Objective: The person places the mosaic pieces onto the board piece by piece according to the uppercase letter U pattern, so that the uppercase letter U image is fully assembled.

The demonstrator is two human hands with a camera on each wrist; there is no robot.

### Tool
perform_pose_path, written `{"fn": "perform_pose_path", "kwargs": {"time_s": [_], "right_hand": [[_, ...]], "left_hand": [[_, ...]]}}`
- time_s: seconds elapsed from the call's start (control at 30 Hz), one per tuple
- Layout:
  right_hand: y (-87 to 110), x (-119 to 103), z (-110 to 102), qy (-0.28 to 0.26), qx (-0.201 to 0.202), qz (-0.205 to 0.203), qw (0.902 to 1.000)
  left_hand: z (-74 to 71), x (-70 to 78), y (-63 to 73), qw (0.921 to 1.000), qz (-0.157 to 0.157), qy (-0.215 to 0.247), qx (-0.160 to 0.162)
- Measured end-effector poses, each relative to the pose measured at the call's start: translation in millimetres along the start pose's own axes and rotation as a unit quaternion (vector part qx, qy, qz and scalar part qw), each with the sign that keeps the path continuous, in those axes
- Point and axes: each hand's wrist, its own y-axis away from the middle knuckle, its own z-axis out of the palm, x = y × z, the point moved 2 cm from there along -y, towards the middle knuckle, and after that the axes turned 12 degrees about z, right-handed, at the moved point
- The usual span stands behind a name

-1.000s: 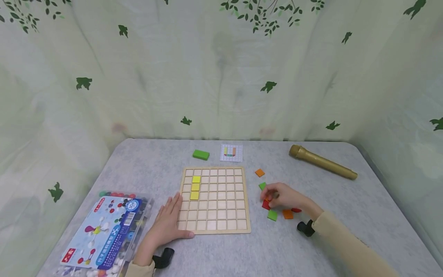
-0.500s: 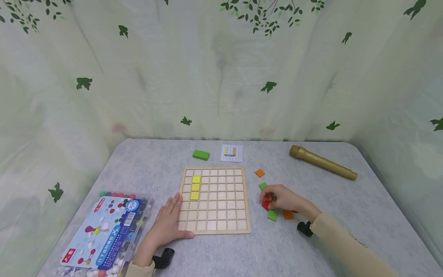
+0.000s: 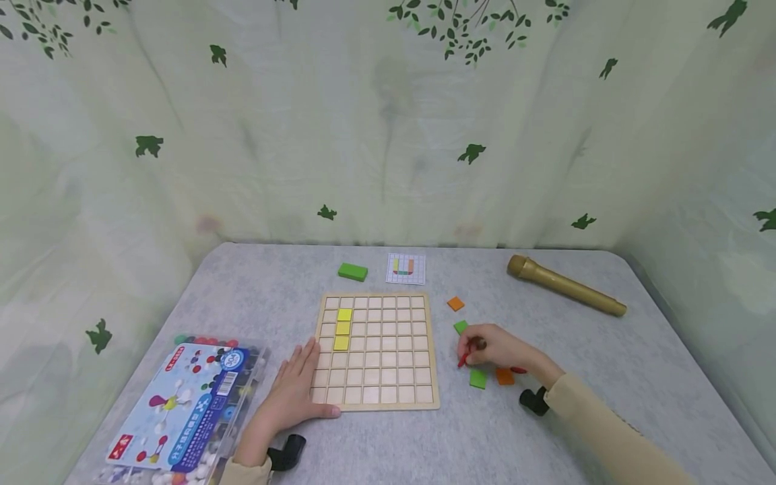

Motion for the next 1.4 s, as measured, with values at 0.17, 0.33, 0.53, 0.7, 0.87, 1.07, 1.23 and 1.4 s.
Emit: {"fn": "perform_pose_path", "kwargs": {"time_s": [0.17, 0.33, 0.53, 0.7, 0.87, 1.07, 1.23, 1.4], "right_hand": [[-1.7, -0.7, -2.6, -0.014, -0.006, -0.016, 0.9998], [-5.5, -4.6, -3.9, -0.032, 0.001, -0.023, 0.9992], [-14.2, -11.7, 1.9, -0.064, -0.005, 0.003, 0.9979], [-24.6, -19.0, 8.2, -0.069, 0.000, 0.005, 0.9976], [-34.5, -32.1, 16.2, -0.080, -0.006, 0.006, 0.9967], [-48.7, -49.4, 28.9, -0.101, -0.020, -0.005, 0.9947], [-63.7, -61.3, 40.4, -0.088, -0.024, -0.010, 0.9958], [-75.8, -75.7, 51.9, -0.073, -0.026, -0.017, 0.9969]], "left_hand": [[-0.1, 0.3, -0.2, 1.0000, 0.000, 0.001, 0.000], [-0.1, 0.4, 0.0, 1.0000, -0.001, 0.002, -0.001], [0.0, 0.1, 0.0, 1.0000, -0.004, 0.004, -0.001], [-0.1, 0.1, 0.1, 1.0000, -0.005, 0.006, -0.001], [-0.4, 0.4, 0.2, 1.0000, -0.003, 0.005, -0.001], [0.1, 0.4, -0.1, 1.0000, -0.002, 0.004, 0.000], [0.4, 0.1, 0.0, 1.0000, -0.003, 0.005, 0.000], [0.0, 0.9, 0.1, 1.0000, -0.005, 0.003, -0.001]]}}
